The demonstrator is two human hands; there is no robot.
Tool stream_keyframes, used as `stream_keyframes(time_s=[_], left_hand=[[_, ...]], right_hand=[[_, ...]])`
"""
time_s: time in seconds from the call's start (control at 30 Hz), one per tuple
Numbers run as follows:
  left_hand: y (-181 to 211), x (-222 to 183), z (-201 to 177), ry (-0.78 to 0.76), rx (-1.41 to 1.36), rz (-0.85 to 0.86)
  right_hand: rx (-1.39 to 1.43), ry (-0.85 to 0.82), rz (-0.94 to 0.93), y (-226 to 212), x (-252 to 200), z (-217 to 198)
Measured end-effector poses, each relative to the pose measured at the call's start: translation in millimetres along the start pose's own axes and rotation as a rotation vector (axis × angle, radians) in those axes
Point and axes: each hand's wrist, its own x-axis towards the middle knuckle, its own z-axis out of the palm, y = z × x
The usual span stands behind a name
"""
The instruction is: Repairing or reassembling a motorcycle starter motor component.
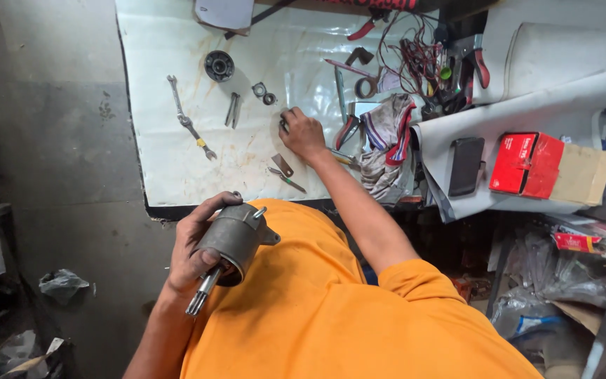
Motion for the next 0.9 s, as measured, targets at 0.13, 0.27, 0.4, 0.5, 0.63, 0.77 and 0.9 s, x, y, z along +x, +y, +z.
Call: stream_keyframes(time_s=[0.13,0.27,0.4,0.5,0.63,0.77,0.9], left_hand=[[4,11,2,-0.004,-0.012,-0.014],[4,15,2,0.007,-0.012,-0.041],[2,23,4,-0.016,0.008,-0.028],[6,26,14,-0.024,-0.047,-0.049],[9,29,24,-0.072,-0.094,-0.019],[11,26,29,-0.069,0.025,-0.007],[18,25,37,-0.092,0.07,-0.033]], right_hand=[[0.073,0.061,0.01,21,-9,-2],[0.51,0.12,0.233,31,-32,-9],[1.05,0.097,0.275,-17,-69,-72],[1.369,0.075,0.257,-77,-87,-139],[1.57,0.029,0.211,-102,-108,-171],[1.533,-0.106,0.229,-112,-122,-181],[1.617,-0.198,0.25,-118,-128,-184]])
